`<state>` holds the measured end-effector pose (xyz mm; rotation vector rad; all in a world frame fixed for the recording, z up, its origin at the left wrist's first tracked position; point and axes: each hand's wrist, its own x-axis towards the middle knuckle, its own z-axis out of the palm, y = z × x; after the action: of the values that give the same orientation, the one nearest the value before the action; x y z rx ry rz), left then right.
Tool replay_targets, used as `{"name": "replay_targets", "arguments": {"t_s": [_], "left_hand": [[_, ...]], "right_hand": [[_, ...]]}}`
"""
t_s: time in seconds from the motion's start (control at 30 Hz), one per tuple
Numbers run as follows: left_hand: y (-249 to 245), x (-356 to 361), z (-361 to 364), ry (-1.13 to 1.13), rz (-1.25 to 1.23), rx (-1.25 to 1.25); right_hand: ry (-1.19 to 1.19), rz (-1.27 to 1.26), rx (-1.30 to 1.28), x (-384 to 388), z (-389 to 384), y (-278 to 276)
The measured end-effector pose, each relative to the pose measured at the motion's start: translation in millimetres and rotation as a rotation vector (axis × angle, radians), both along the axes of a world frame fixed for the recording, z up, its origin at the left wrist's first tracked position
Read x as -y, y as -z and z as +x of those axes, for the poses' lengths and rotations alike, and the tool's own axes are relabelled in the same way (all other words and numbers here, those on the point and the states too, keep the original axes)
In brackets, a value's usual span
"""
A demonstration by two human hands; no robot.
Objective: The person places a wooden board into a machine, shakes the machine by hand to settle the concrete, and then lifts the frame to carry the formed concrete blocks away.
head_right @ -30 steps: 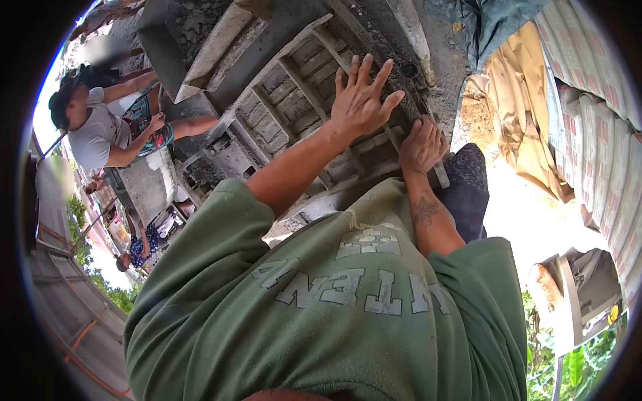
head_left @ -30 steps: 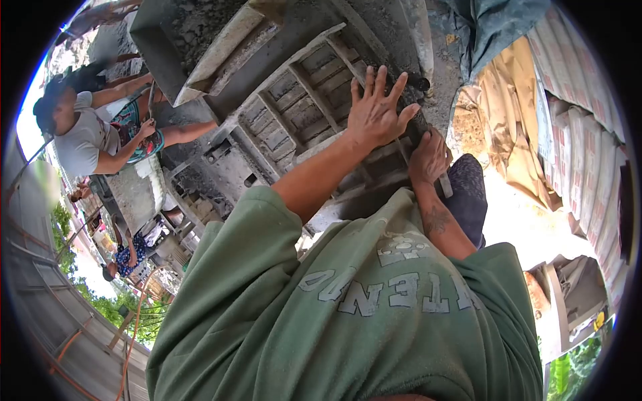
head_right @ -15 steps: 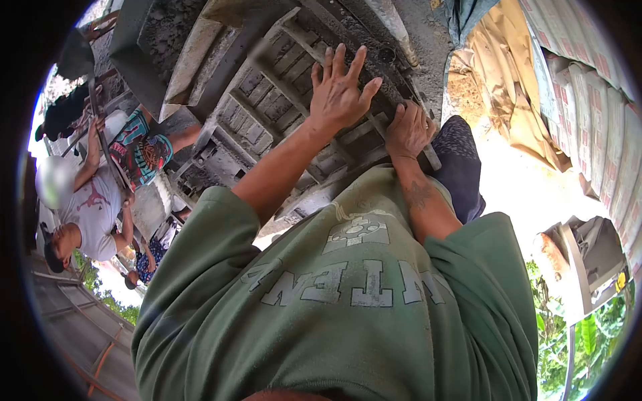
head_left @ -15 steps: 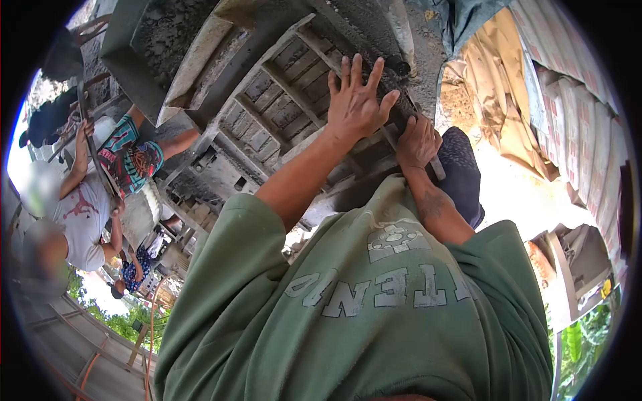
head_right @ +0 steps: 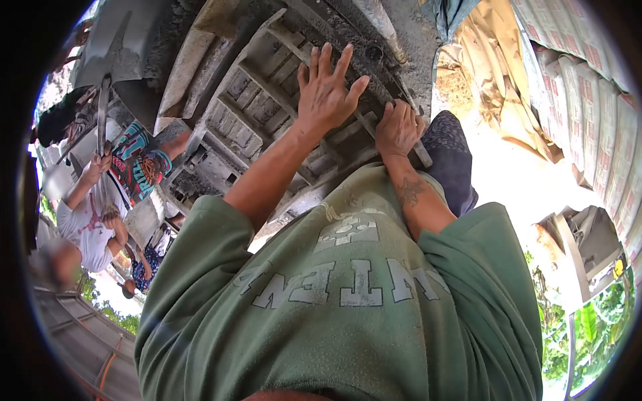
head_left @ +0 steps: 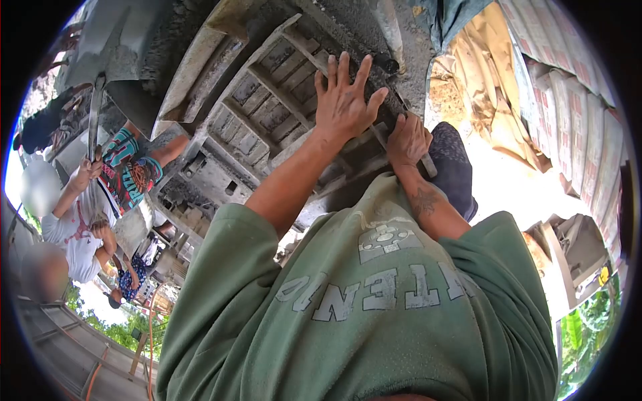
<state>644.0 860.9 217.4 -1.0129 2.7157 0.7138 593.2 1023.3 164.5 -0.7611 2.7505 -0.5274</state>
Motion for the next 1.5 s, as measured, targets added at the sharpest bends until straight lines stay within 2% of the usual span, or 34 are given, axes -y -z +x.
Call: {"name": "replay_targets", "arguments": {"t_s": [1.5], "left_hand": [[-6.0, -0.2, 0.1, -0.014, 0.039, -0.027]], "right_hand": [[-0.020, 0.046, 0.013, -0.4, -0.2, 0.4]]}}
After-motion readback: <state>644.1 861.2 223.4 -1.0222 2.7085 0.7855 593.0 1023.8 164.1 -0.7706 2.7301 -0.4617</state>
